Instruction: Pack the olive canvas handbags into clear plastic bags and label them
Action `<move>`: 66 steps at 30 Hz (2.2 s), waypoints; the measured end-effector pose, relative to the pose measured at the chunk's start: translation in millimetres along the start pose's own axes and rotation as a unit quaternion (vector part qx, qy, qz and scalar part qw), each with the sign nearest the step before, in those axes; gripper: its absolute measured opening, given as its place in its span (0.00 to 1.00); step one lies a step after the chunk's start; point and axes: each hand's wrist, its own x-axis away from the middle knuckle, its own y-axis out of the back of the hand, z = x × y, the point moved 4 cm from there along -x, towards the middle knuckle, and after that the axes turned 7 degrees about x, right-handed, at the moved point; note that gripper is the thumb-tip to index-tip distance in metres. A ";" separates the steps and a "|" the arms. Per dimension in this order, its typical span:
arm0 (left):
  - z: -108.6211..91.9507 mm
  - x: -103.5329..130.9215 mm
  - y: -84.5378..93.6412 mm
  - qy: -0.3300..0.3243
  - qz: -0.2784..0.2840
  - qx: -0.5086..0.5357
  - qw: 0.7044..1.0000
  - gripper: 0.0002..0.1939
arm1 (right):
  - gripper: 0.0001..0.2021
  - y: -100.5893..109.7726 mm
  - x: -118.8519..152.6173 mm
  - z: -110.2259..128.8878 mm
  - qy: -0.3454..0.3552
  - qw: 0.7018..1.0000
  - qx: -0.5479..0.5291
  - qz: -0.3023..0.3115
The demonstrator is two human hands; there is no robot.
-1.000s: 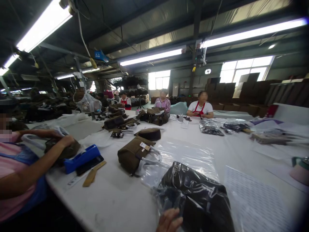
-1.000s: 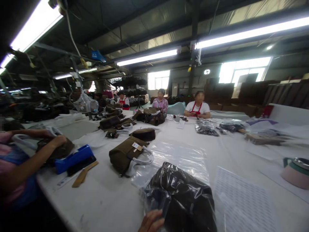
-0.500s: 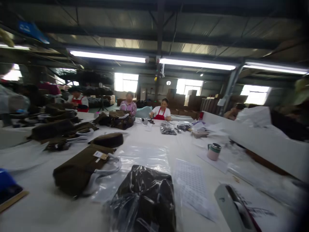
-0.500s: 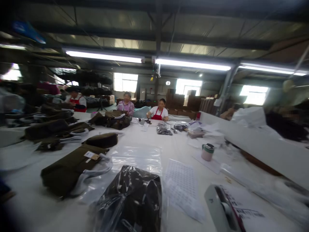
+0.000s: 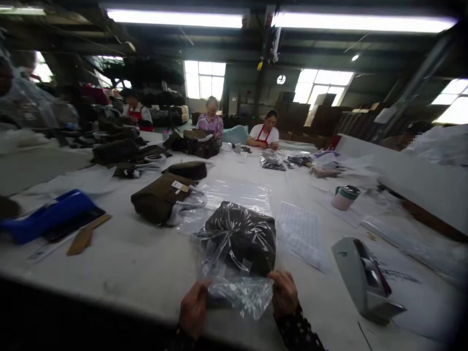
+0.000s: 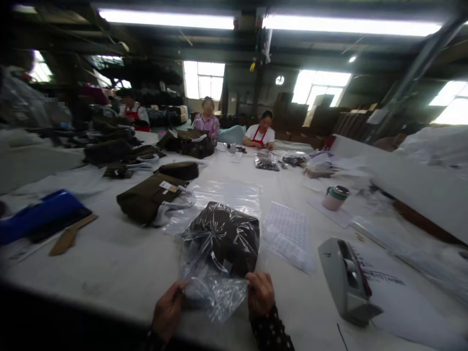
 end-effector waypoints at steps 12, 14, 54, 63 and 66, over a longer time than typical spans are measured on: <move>13.9 -3.2 40.3 0.181 0.096 -0.006 0.979 0.18 | 0.23 -21.5 13.7 18.1 -0.166 0.945 0.173 0.223; -4.8 -18.6 48.6 0.127 0.072 -0.019 0.989 0.20 | 0.24 -23.4 14.1 16.5 -0.152 0.948 0.174 0.218; -11.2 -125.2 -52.8 -0.022 0.076 -0.139 0.987 0.12 | 0.25 -39.8 -2.4 2.0 -0.156 0.971 0.153 0.093; -23.3 -110.3 -79.0 -0.066 0.110 -0.106 0.986 0.14 | 0.27 -12.9 8.1 -22.4 -0.147 0.969 0.160 0.118; -24.8 -131.1 -92.8 -0.069 0.100 -0.092 0.988 0.14 | 0.28 -16.2 4.3 -17.4 -0.175 0.959 0.185 0.125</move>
